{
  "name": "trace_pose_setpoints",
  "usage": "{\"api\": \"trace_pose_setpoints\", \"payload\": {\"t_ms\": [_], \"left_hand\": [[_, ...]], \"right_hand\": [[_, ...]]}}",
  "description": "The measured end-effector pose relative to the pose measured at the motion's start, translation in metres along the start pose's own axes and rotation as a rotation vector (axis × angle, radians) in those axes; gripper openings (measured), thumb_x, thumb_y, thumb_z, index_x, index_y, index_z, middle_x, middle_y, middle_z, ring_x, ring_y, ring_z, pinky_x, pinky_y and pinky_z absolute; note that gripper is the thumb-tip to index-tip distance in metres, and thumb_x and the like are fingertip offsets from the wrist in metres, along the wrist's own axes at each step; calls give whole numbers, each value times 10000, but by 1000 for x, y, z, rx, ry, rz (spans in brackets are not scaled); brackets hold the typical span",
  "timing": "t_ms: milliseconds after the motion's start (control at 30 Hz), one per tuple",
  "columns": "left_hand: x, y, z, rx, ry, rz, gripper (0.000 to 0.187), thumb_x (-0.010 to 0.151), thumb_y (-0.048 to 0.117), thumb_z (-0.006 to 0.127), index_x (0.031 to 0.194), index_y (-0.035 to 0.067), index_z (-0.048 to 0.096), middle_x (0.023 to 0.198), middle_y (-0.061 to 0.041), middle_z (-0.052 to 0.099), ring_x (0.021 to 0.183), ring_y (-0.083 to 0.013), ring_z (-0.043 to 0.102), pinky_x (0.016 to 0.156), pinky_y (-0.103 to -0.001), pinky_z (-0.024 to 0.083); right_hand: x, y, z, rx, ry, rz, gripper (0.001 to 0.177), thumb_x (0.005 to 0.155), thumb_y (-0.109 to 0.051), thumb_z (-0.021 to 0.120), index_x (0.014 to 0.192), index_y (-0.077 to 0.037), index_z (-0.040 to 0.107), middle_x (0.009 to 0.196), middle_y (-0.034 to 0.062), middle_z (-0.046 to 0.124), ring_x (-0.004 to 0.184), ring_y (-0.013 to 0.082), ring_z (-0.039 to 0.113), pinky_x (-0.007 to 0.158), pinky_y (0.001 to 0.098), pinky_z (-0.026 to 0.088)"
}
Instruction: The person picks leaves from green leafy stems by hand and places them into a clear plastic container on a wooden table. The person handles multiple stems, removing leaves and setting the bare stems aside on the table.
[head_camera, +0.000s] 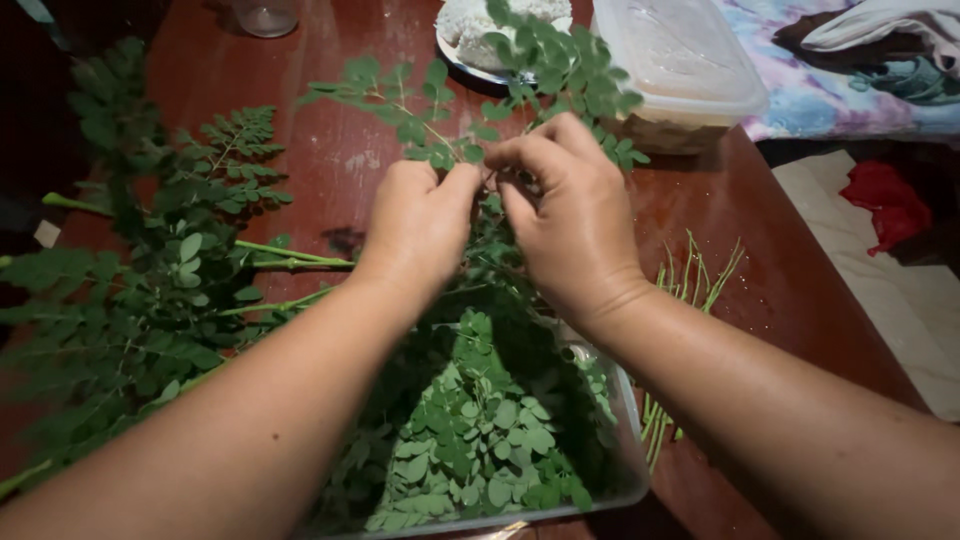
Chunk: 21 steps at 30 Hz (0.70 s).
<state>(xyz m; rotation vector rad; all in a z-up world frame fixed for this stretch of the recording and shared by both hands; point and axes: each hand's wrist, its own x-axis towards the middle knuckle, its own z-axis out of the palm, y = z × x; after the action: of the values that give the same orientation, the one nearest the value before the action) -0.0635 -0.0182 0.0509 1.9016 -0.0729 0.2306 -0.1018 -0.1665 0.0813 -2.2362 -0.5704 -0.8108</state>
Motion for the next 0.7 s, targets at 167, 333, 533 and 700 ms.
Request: {"api": "trace_pose_setpoints", "payload": {"t_ms": [167, 333, 533, 700], "left_hand": [[-11, 3, 0, -58, -49, 7, 398, 894, 328, 610, 729, -25, 690, 584, -107, 645, 544, -150, 567, 543, -392, 480], [-22, 3, -2, -32, -79, 5, 347, 895, 294, 608, 771, -18, 696, 602, -104, 649, 564, -165, 565, 564, -392, 480], [-26, 2, -6, -130, -107, 86, 225, 868, 216, 605, 909, 19, 706, 758, -74, 712, 687, -160, 621, 673, -344, 526], [-29, 1, -5, -140, -102, 113, 180, 864, 175, 649, 958, 32, 701, 821, -72, 737, 746, -151, 653, 727, -315, 558]], "right_hand": [[-4, -6, -6, -194, -18, -80, 144, 865, -45, 749, 1003, -75, 717, 994, 95, 635, 988, 320, 615, 829, 417, 510], [-8, -9, -10, -232, -51, -136, 129, 875, -74, 760, 995, -103, 722, 996, 77, 627, 979, 316, 589, 810, 417, 504], [-11, -9, -14, -255, -43, -211, 118, 856, -89, 777, 954, -105, 715, 1011, 85, 610, 969, 329, 570, 824, 424, 492], [-14, -6, -12, -260, -95, -76, 89, 863, -95, 775, 926, -92, 712, 929, 74, 653, 908, 339, 568, 789, 440, 483]]}}
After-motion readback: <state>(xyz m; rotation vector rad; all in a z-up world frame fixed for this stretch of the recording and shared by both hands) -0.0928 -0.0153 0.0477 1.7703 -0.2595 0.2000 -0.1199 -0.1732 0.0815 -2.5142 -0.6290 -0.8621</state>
